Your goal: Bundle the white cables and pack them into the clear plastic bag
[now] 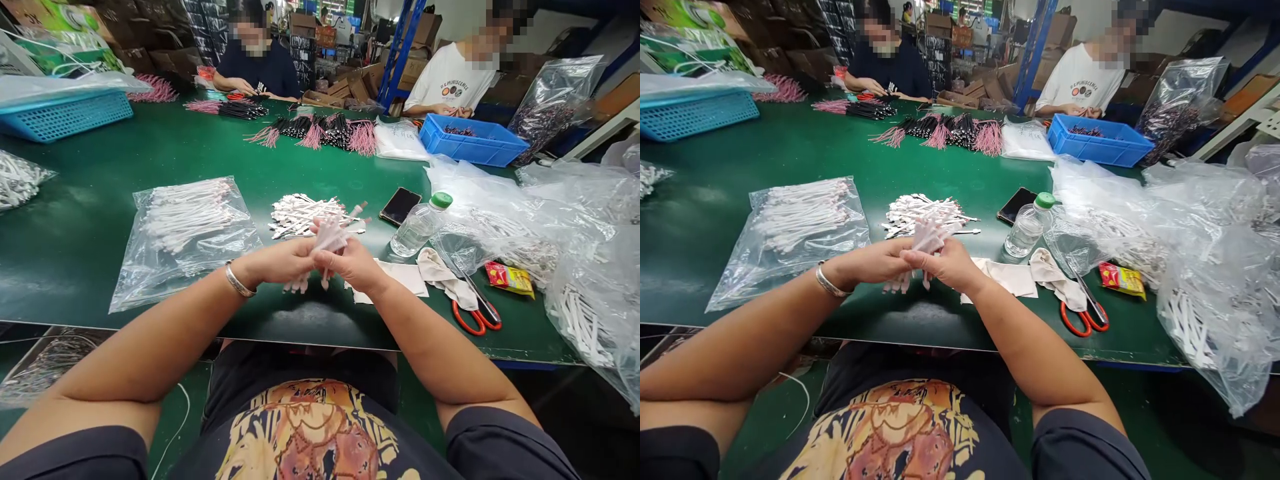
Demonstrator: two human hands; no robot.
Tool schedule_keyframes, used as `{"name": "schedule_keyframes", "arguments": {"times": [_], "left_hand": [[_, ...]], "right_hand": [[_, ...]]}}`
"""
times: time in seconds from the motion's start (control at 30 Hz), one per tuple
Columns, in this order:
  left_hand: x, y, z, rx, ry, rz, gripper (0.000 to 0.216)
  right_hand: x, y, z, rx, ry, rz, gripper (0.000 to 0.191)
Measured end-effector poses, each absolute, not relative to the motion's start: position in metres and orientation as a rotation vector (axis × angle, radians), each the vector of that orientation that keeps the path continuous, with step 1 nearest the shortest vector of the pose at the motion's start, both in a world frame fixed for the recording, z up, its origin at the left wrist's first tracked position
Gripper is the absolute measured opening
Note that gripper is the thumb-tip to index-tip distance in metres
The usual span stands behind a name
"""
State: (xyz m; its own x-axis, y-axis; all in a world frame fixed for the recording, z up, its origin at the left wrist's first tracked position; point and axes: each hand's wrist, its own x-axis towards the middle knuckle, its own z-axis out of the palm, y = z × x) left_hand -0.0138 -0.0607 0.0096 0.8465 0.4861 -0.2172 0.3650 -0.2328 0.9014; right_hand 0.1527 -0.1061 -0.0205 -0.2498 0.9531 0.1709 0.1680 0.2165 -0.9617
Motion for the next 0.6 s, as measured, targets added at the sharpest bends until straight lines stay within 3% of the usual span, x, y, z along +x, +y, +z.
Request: {"name": "schedule_keyframes", "arguments": {"times": [0.1, 0.17, 0.4, 0.6], "left_hand": [[-0.002, -0.068, -0.006, 1.681, 0.457, 0.074, 0.034], [0.003, -0.071, -0.018, 1.417, 0.478, 0.182, 0.032], [0.004, -0.071, -0.031, 0.622, 0.521, 0.456, 0.058], [0.001, -0.066, -0.024, 0.424, 0.591, 0.560, 0.067]], "right_hand": [[0.155, -0.110, -0.019, -1.025, -1.504, 1.581, 0.061], [0.155, -0.111, -0.020, -1.022, -1.380, 1.634, 0.052], [0.145, -0.099, -0.004, -1.097, -0.891, 1.156, 0.048], [0.109, -0.090, 0.002, -1.043, -0.882, 1.055, 0.040]]}}
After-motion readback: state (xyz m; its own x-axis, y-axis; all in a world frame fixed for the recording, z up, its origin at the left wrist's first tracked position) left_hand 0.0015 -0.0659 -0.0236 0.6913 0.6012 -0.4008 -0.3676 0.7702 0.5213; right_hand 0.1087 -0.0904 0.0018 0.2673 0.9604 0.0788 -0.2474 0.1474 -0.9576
